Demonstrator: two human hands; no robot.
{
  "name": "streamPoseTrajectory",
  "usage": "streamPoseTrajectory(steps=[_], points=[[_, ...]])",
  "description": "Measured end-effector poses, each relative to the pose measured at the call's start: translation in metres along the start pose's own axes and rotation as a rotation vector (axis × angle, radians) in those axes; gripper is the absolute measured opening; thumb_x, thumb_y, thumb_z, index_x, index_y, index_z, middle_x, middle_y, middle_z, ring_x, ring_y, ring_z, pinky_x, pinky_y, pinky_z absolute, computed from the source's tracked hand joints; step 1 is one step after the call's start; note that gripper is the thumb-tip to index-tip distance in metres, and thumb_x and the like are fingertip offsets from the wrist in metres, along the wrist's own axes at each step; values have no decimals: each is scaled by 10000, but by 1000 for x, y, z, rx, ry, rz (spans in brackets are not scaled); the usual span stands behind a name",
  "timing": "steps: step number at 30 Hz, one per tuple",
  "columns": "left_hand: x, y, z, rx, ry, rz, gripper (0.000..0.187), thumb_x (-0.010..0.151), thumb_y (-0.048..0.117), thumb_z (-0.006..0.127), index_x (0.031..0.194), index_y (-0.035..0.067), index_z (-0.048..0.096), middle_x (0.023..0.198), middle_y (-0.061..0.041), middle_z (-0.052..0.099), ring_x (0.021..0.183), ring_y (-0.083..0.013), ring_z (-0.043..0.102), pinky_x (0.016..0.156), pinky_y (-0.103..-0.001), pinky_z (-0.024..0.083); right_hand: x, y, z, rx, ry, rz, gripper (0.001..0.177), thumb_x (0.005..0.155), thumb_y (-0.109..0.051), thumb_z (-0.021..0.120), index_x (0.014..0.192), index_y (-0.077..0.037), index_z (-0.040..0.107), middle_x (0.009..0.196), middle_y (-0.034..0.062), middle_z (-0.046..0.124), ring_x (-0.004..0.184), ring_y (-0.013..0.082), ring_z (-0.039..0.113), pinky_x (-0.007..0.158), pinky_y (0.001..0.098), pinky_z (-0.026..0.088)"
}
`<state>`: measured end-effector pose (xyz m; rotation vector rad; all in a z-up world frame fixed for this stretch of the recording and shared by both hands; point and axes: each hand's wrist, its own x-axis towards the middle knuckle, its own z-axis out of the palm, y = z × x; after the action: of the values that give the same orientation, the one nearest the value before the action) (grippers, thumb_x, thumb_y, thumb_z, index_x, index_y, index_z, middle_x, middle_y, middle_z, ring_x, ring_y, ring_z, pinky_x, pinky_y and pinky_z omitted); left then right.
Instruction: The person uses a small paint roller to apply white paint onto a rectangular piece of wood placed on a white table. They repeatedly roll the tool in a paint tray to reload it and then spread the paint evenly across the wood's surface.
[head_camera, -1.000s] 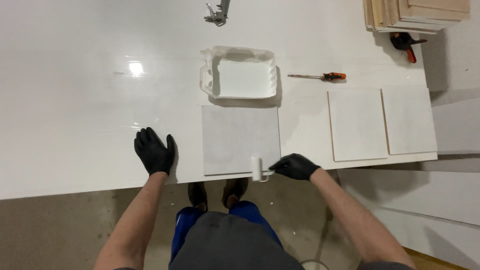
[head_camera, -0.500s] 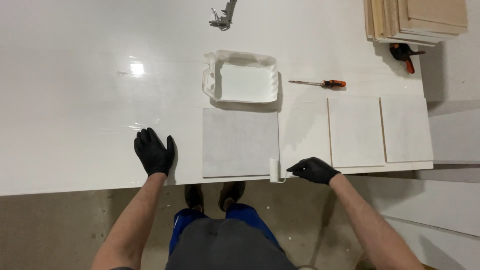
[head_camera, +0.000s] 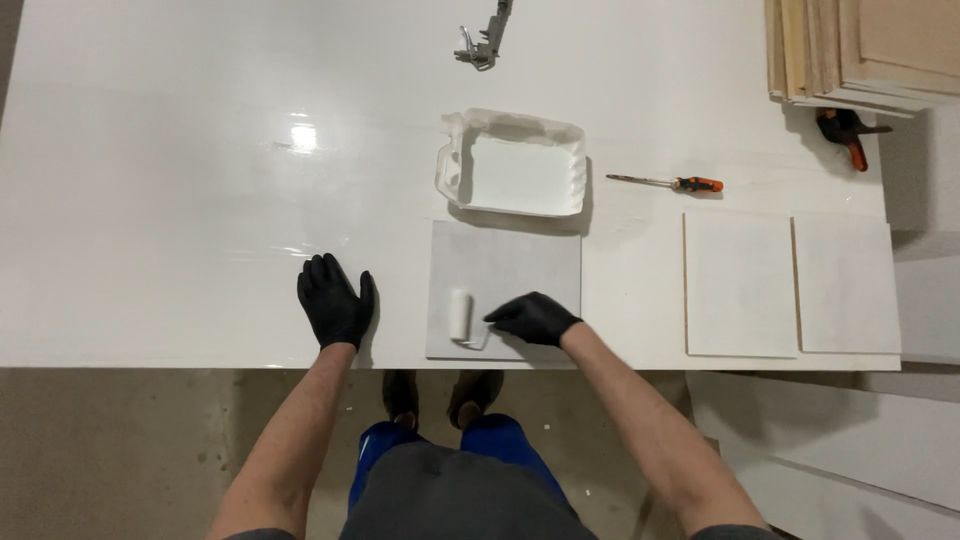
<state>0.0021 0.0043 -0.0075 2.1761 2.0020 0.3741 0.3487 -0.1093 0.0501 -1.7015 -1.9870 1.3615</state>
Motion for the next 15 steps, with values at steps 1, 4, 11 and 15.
streamPoseTrajectory(steps=[1, 4, 11, 15], points=[[0, -2, -1, 2, 1, -5, 764, 1043, 586, 464, 1507, -19, 497, 1536, -228, 501, 1503, -327, 368, 1276, -466, 156, 14, -8, 10, 0, -5, -3, 313, 915, -333, 739, 1202, -209, 761, 1077, 69, 784, 988, 295, 742, 931, 430, 577], [-1, -2, -2, -21, -12, -6, 774, 1041, 582, 455, 1522, -23, 477, 1556, -230, 483, 1508, -331, 363, 1281, -463, 134, 27, -14, 24, -40, 39, -104, 304, 947, -358, 709, 1193, -187, 757, 1102, 64, 773, 1023, 302, 729, 988, 445, 554], [-3, -1, -5, 5, 7, 1, 765, 1041, 572, 486, 1521, -25, 487, 1538, -236, 502, 1503, -331, 371, 1275, -465, 153, -117, 58, -70, -82, 13, 275, 278, 907, -351, 735, 1156, -244, 793, 1040, 28, 806, 944, 234, 747, 933, 398, 568], [-3, -2, 0, -14, -18, 10, 780, 1056, 580, 451, 1538, -33, 464, 1560, -242, 472, 1515, -345, 342, 1276, -480, 136, -165, 64, -115, 68, 99, 525, 279, 839, -348, 820, 1097, -242, 823, 778, 22, 817, 562, 156, 698, 680, 315, 598]])
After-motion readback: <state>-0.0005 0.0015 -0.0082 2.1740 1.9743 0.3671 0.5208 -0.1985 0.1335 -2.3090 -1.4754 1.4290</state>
